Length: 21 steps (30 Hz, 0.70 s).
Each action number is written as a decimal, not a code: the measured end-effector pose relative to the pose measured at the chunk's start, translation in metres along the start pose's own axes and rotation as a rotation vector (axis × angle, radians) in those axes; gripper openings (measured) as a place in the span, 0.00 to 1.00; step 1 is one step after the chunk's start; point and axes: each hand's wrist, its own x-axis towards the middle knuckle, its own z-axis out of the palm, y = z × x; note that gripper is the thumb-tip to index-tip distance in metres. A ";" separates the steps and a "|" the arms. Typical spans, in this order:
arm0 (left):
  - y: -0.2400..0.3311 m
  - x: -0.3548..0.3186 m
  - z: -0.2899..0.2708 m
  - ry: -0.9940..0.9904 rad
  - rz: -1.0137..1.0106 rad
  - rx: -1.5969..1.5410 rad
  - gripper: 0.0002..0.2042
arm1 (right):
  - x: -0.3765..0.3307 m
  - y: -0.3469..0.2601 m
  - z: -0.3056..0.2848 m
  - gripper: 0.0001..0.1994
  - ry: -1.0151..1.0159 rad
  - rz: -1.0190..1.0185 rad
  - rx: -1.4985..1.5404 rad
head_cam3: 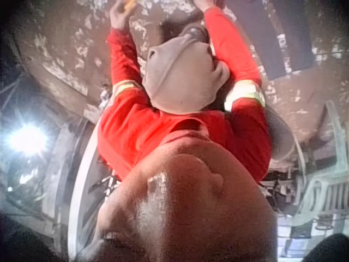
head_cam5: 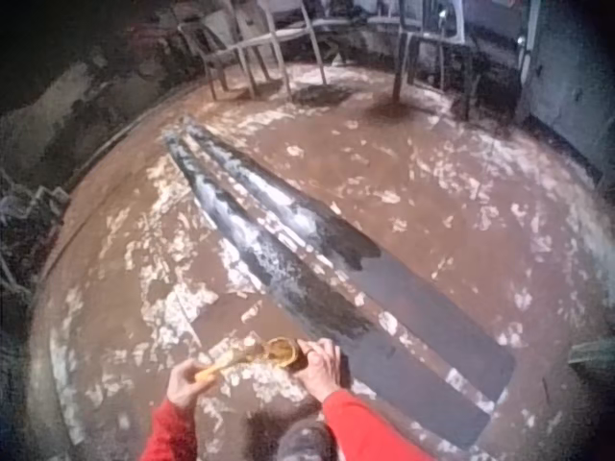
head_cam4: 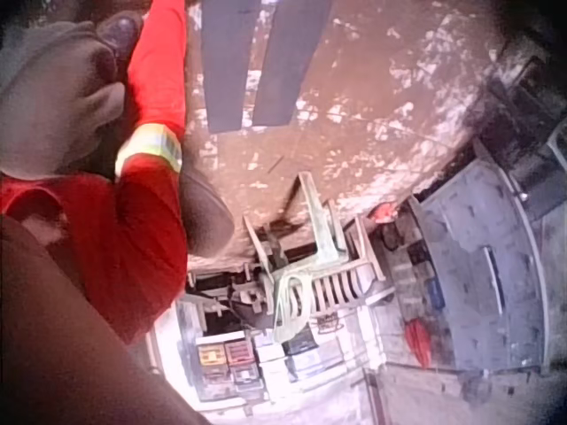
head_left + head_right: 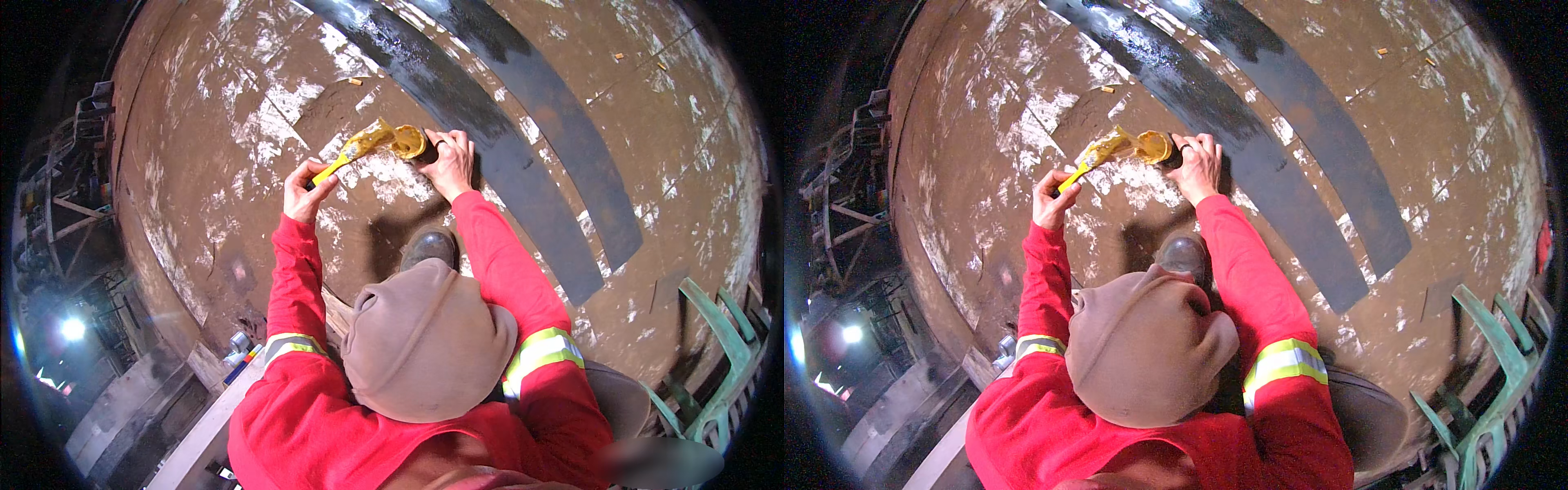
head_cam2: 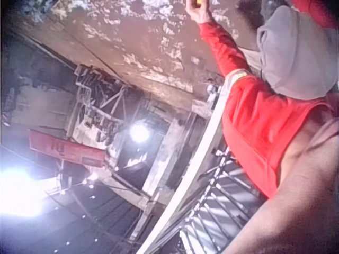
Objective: The person kneels on the floor and uses a brush to apply a dark viscous substance from a small container onto several rectangular metal sheets. They repeatedly dip the brush into the container and spread the substance across the surface of the sheets.
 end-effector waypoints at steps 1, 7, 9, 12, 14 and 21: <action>-0.003 -0.001 -0.001 -0.019 0.028 -0.066 0.08 | 0.000 0.000 0.000 0.33 0.003 0.000 -0.010; -0.003 -0.003 0.008 -0.071 0.123 -0.242 0.10 | -0.001 -0.001 -0.001 0.34 0.009 -0.012 -0.038; -0.008 -0.003 0.015 -0.065 0.149 -0.225 0.11 | -0.002 -0.003 -0.001 0.34 0.010 -0.013 -0.053; -0.018 -0.002 0.021 -0.119 0.111 -0.190 0.14 | -0.003 -0.007 -0.001 0.33 -0.010 0.009 -0.065; -0.029 -0.001 0.025 -0.126 0.054 -0.200 0.14 | -0.004 -0.007 0.000 0.33 -0.023 0.025 -0.069; 0.000 -0.008 0.053 -0.007 0.071 -0.047 0.12 | -0.033 0.017 -0.054 0.25 0.026 0.046 0.022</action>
